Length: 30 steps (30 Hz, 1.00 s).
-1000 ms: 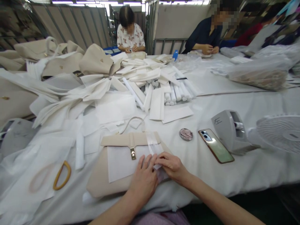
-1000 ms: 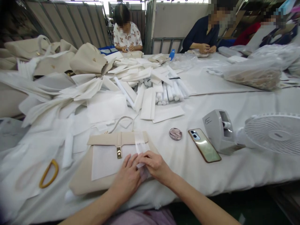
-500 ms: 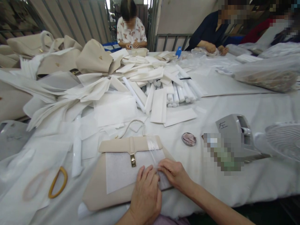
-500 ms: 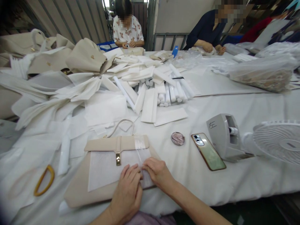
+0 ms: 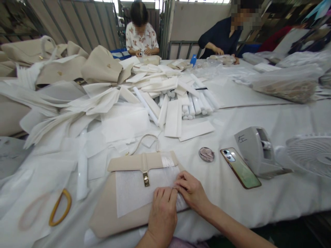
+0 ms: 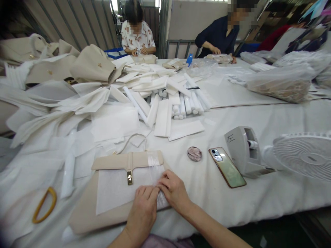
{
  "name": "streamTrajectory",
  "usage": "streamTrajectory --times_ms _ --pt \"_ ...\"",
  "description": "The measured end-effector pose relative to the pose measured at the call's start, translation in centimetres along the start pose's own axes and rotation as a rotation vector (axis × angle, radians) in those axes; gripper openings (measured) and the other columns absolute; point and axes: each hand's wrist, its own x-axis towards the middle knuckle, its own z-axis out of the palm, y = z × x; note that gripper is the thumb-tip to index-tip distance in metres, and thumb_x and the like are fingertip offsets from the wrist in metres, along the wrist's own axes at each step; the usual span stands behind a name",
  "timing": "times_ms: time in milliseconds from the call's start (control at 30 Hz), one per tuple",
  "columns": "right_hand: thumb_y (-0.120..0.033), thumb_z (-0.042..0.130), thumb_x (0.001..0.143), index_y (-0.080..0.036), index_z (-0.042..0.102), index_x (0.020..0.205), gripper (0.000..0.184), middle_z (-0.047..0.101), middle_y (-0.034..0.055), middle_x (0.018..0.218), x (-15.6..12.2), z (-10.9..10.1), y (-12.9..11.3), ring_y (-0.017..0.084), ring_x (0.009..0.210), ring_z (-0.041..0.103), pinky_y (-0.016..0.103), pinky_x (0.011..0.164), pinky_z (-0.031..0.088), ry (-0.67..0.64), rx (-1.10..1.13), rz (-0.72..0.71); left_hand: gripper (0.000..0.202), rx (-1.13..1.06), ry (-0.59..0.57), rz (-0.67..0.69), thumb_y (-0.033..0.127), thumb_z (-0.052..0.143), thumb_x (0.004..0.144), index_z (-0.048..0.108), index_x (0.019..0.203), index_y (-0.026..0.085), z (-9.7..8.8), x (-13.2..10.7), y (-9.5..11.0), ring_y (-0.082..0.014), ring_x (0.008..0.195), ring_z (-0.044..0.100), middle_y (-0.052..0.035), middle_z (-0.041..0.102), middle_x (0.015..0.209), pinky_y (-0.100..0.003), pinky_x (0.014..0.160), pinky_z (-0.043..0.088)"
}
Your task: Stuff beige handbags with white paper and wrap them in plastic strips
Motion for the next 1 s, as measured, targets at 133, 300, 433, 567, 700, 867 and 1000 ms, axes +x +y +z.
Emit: streamTrajectory --times_ms 133,300,433,567,700,867,1000 --pt "-0.020 0.057 0.086 -0.020 0.069 0.075 0.016 0.062 0.0033 0.076 0.4 -0.1 -0.1 0.016 0.072 0.060 0.027 0.065 0.045 -0.053 -0.025 0.064 0.032 0.041 -0.006 0.026 0.009 0.052 0.084 0.058 0.113 0.021 0.1 0.1 0.0 -0.0201 0.087 0.050 -0.0014 0.059 0.093 -0.039 0.086 0.045" --pt "-0.016 0.068 0.075 -0.020 0.070 0.069 0.007 0.067 0.0012 0.071 1.5 -0.4 -0.4 0.016 0.069 0.062 0.025 0.065 0.043 -0.132 -0.003 0.230 0.029 0.110 0.142 0.115 0.007 0.044 0.086 0.062 0.106 0.019 0.4 -0.3 -0.1 -0.0224 0.104 0.051 -0.0075 0.058 0.109 -0.042 0.092 0.044" --pt "-0.016 0.071 0.069 -0.020 0.069 0.066 0.005 0.068 -0.0008 0.066 2.3 -0.8 -0.7 0.015 0.064 0.062 0.024 0.060 0.042 -0.182 0.002 0.339 0.032 0.248 0.236 0.376 0.016 0.036 0.092 0.063 0.109 0.017 0.8 -1.5 -0.2 -0.0209 0.124 0.043 -0.0063 0.056 0.127 -0.043 0.108 0.032" --pt "-0.022 0.070 0.069 -0.020 0.065 0.066 0.006 0.065 -0.0014 0.060 2.7 -0.7 -0.9 0.015 0.060 0.060 0.023 0.056 0.040 -0.169 -0.015 0.398 0.043 0.431 0.165 0.368 0.022 0.030 0.095 0.050 0.132 0.013 1.5 -2.7 0.0 -0.0206 0.126 0.044 -0.0081 0.055 0.132 -0.036 0.103 0.038" --pt "-0.025 0.068 0.070 -0.020 0.059 0.075 0.011 0.062 -0.0028 0.059 2.9 -0.6 -0.6 0.014 0.056 0.057 0.023 0.054 0.038 -0.135 -0.045 0.430 0.043 0.480 0.204 0.342 0.019 0.028 0.094 0.053 0.129 0.013 2.2 -2.8 0.0 -0.0209 0.123 0.048 -0.0080 0.058 0.130 -0.035 0.096 0.042" --pt "-0.027 0.067 0.073 -0.021 0.057 0.078 0.012 0.053 -0.0062 0.049 2.8 0.1 -0.5 0.013 0.048 0.050 0.024 0.052 0.033 -0.049 -0.032 0.395 0.041 0.491 0.214 0.356 0.021 0.032 0.093 0.055 0.127 0.014 2.3 -2.2 -0.1 -0.0224 0.117 0.053 -0.0080 0.061 0.126 -0.036 0.091 0.044" --pt "-0.033 0.055 0.084 -0.022 0.062 0.078 0.014 0.058 -0.0049 0.051 2.0 -1.0 0.2 0.012 0.045 0.053 0.023 0.050 0.038 0.098 0.118 0.395 0.040 0.475 0.248 0.404 0.022 0.037 0.091 0.057 0.125 0.014 2.6 -2.3 -0.2 -0.0235 0.115 0.054 -0.0089 0.062 0.124 -0.038 0.089 0.043"
